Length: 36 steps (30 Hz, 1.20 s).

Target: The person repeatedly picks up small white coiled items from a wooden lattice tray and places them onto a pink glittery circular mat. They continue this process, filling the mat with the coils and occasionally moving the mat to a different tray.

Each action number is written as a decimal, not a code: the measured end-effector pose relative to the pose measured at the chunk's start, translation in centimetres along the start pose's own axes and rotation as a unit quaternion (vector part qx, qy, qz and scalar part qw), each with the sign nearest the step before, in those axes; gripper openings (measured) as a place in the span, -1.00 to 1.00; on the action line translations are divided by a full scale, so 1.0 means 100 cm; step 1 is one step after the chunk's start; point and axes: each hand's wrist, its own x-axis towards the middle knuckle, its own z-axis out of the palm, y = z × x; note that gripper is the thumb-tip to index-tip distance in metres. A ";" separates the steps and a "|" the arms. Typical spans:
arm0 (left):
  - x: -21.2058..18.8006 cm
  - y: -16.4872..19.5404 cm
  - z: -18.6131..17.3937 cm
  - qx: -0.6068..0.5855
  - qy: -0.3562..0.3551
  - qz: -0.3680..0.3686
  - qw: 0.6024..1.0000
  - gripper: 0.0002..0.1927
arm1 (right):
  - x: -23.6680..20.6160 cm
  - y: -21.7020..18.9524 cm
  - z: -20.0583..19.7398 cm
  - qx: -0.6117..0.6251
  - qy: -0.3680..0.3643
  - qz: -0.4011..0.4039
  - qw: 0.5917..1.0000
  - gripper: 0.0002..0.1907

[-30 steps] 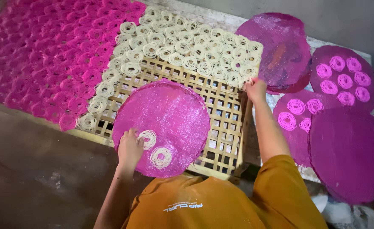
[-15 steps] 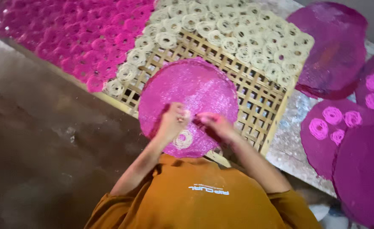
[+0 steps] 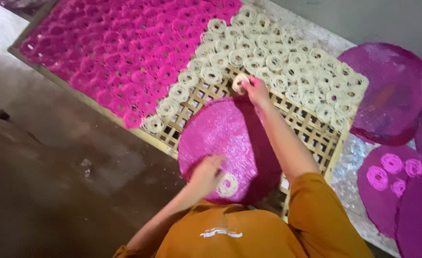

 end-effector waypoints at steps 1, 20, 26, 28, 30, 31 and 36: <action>-0.006 0.001 0.002 -0.029 -0.045 -0.019 0.998 -0.61 | 0.013 -0.010 0.013 0.044 -0.008 0.011 0.999 -0.79; -0.002 -0.004 0.034 0.127 -0.144 0.036 0.981 -0.59 | -0.035 -0.015 0.025 -0.343 0.167 -0.250 0.890 -0.52; 0.015 -0.011 0.035 0.019 -0.256 -0.032 0.966 -0.54 | -0.226 0.055 -0.040 -0.275 -0.089 -0.003 0.957 -0.79; 0.030 -0.007 0.043 -0.150 -0.284 -0.070 0.945 -0.62 | -0.272 0.074 -0.054 -0.175 -0.116 0.008 0.978 -0.82; 0.038 0.006 0.054 -0.285 -0.294 -0.139 0.902 -0.64 | -0.305 0.087 -0.060 -0.037 -0.109 0.092 0.989 -0.77; 0.041 0.015 0.060 -0.332 -0.292 -0.189 0.877 -0.63 | -0.317 0.091 -0.058 0.052 -0.086 0.166 0.981 -0.72; 0.055 0.057 0.076 -0.421 -0.191 -0.142 0.875 -0.71 | -0.341 0.095 -0.060 0.152 0.065 0.291 0.942 -0.66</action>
